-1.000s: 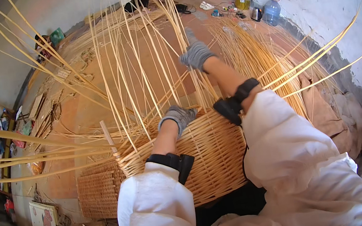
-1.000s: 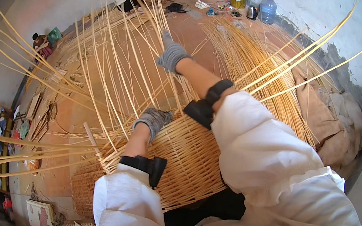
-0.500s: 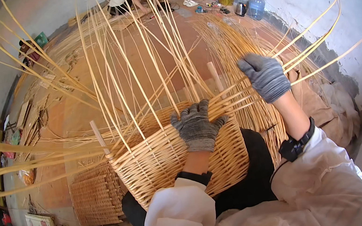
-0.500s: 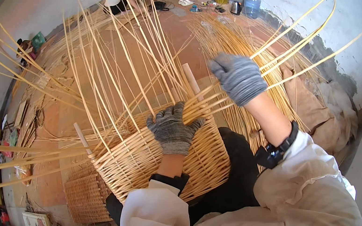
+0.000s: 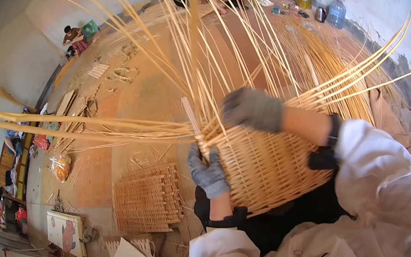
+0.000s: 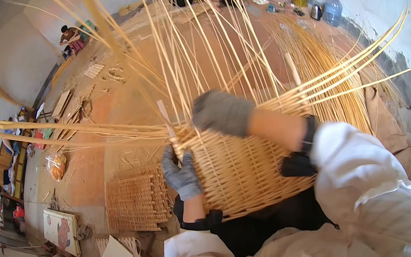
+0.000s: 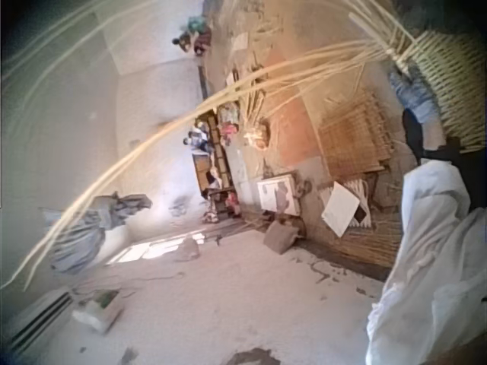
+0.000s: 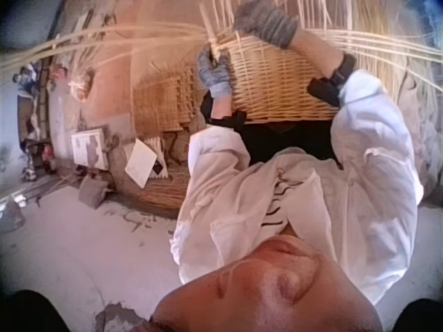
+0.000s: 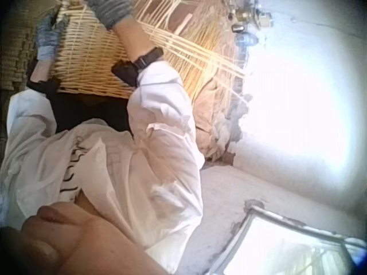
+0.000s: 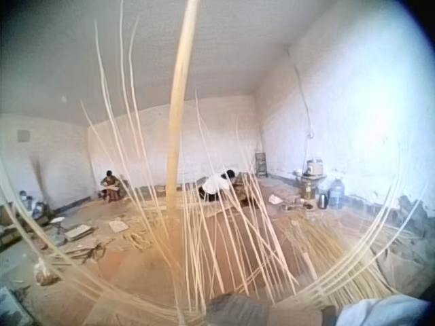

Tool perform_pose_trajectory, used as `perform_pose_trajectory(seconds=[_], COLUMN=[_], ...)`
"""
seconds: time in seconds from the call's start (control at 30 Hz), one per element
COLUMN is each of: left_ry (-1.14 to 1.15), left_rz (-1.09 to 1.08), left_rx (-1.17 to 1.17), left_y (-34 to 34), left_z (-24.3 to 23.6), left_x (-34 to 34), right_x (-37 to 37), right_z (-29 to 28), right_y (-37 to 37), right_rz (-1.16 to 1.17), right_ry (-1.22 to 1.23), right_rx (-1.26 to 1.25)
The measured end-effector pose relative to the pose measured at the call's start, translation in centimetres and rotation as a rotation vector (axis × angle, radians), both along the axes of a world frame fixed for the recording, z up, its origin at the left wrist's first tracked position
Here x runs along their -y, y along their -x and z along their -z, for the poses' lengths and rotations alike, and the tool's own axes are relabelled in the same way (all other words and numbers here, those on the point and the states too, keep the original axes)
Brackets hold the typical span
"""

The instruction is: The person is weaving a large wicker basket using long, thin wooden strips and measuring dimensions.

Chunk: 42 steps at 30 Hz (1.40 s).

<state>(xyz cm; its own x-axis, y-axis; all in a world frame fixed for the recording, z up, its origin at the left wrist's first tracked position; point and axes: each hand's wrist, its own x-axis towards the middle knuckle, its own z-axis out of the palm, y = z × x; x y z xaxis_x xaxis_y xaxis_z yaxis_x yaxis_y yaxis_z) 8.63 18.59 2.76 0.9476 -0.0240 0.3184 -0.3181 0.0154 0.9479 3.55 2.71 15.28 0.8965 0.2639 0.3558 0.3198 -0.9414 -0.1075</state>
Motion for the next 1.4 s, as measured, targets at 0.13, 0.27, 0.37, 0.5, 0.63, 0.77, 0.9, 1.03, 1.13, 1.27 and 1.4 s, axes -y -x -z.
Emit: perform_pose_trajectory(seconds=[0.13,0.27,0.37,0.5,0.63,0.77,0.9,1.03,1.13,1.27,1.4], left_ry=[-0.163,-0.257,-0.261,-0.204,-0.046,-0.151,-0.056,0.217,0.166,0.082,0.145], left_rz=[0.109,0.179,0.215,0.193,0.239,0.199,0.305,0.191,0.260,0.290,0.178], left_rx=[0.079,0.102,0.113,0.160,-0.075,0.069,0.009,-0.094,-0.099,-0.101,-0.147], left_y=[-0.5,-1.8,-1.8,-1.5,-1.9,-1.6,-1.1,-2.2,-2.6,-2.4,-2.0], left_z=[1.0,0.6,1.1,1.8,2.6,1.4,0.7,2.4,1.7,0.8,1.3], left_x=[-1.0,-2.6,-2.2,-1.5,-2.5,-2.6,-0.9,-0.9,-1.5,-0.4,-1.4], right_x=[-2.9,0.8,4.0,6.4,-0.4,4.8,6.7,2.7,2.2,3.2,-2.3], right_z=[3.6,5.7,6.5,4.4,-6.8,-0.9,1.5,0.9,2.5,7.7,8.2], right_y=[-11.6,-15.4,-17.4,-20.3,-13.2,1.9,5.4,7.7,10.2,4.9,-7.4], right_rz=[0.058,0.074,0.143,0.197,-0.029,0.182,0.037,0.307,0.127,0.333,-0.036], right_ry=[0.801,0.766,0.741,0.753,0.875,0.419,0.121,0.224,0.184,-1.478,-2.024], right_rx=[-0.750,-1.003,-1.088,-1.059,-0.516,-0.785,-0.242,-0.238,0.250,0.352,0.338])
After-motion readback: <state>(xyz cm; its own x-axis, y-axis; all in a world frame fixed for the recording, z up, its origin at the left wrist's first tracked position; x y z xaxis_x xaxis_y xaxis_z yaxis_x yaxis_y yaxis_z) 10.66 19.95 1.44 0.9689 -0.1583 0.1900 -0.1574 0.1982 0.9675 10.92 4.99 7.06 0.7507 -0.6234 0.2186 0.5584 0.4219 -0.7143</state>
